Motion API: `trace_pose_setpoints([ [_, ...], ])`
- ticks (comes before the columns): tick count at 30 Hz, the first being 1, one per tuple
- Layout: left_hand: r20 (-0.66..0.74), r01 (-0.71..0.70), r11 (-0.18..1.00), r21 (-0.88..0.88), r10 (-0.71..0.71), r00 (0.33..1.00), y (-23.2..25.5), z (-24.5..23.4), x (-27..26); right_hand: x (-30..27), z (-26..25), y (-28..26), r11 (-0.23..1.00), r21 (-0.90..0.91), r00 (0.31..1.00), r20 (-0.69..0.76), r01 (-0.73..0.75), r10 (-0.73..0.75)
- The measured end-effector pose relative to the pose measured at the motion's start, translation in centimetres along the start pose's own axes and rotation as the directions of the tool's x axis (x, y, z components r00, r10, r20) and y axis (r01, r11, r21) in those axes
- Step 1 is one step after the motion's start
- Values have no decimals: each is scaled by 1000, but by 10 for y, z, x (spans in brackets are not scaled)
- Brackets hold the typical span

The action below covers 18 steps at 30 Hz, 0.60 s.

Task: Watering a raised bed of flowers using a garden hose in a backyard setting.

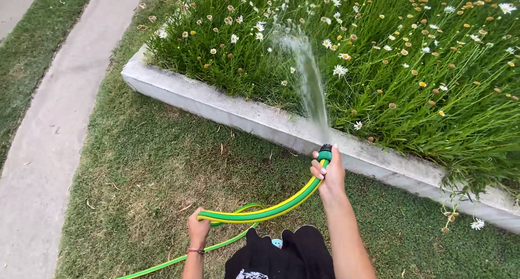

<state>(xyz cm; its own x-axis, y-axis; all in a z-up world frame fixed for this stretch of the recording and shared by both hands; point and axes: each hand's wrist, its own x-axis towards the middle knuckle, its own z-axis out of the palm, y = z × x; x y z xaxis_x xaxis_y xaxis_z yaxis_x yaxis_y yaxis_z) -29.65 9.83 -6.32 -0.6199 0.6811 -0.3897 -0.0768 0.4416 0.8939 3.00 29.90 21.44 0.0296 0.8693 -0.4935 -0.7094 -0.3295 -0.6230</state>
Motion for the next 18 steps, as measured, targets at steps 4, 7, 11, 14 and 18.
trace_pose_setpoints([
  [4,45,94,994,64,-97,994,15,9,1,25,-42,10,999,27,1000,-17,-20,21],
  [7,53,-21,993,115,15,998,9,21,18,32,-61,2,998,67,999,-47,-6,9],
  [11,156,51,996,74,-63,986,21,36,17,9,-65,-17,992,94,994,-85,79,-71],
  [14,191,50,996,67,-62,980,30,47,16,4,-75,-23,989,115,989,-128,89,-74],
  [18,211,-15,994,106,-7,977,28,57,19,-3,-95,-32,985,104,986,-106,140,-129],
])
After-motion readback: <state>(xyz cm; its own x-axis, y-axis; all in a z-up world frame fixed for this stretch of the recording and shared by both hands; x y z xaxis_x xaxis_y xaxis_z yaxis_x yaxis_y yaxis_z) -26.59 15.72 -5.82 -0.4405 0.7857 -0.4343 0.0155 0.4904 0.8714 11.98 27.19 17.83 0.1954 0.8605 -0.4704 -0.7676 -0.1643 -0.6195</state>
